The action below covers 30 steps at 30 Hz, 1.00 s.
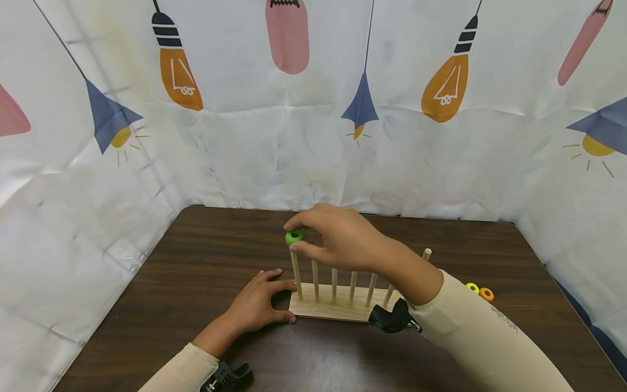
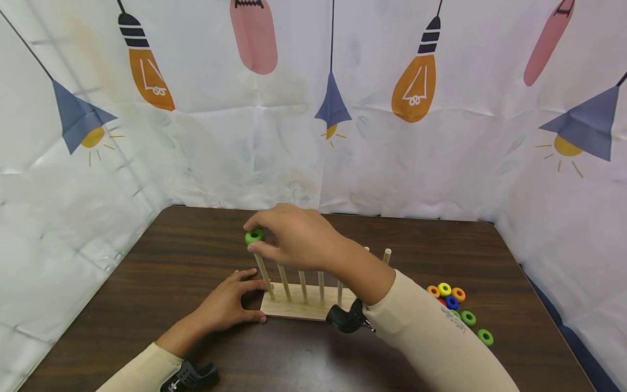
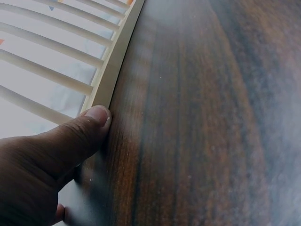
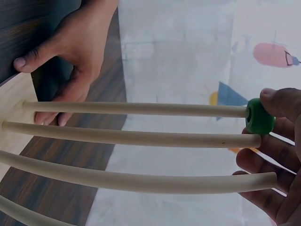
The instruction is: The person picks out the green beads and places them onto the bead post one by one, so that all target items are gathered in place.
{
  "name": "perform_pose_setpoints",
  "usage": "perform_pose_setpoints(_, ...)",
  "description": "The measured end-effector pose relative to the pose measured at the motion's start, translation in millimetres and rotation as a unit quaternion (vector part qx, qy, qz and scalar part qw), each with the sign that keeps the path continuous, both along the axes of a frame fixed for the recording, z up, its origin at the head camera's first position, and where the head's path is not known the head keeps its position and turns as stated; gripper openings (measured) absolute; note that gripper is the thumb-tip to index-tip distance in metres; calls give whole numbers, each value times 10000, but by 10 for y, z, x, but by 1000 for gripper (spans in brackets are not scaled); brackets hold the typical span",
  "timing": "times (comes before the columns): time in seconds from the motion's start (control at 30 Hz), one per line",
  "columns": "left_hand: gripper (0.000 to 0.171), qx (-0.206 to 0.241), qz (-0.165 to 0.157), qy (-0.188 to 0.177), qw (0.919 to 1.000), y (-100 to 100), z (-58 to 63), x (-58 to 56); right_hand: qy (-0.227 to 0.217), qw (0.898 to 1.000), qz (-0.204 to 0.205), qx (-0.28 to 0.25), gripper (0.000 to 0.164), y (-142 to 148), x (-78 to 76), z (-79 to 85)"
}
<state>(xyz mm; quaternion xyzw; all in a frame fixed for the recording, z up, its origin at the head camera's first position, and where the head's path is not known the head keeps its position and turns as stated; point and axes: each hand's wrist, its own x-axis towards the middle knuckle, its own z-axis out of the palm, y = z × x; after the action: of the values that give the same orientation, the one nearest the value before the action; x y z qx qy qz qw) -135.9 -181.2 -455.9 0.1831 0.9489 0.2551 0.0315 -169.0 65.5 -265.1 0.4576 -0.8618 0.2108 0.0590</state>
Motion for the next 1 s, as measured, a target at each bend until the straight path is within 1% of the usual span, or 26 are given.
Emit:
perform_pose_setpoints(0.37,60,48,8,-52,10000,-4,8,4,-163,9995,-21,260,33,-82,-14,-16)
perform_pose_setpoints(0.53,62,19,46,-62,10000,0,15,8,-147,9990,-196,366,36,-38,-1,-18)
perform_pose_setpoints(0.77,62,-2,44,3,10000,6,4,5,-162,9976,-497,445,37,168,34,17)
perform_pose_setpoints(1.0,61,-40,37,41,10000,14,-6,0,-167,9955,-787,508,43,530,58,7)
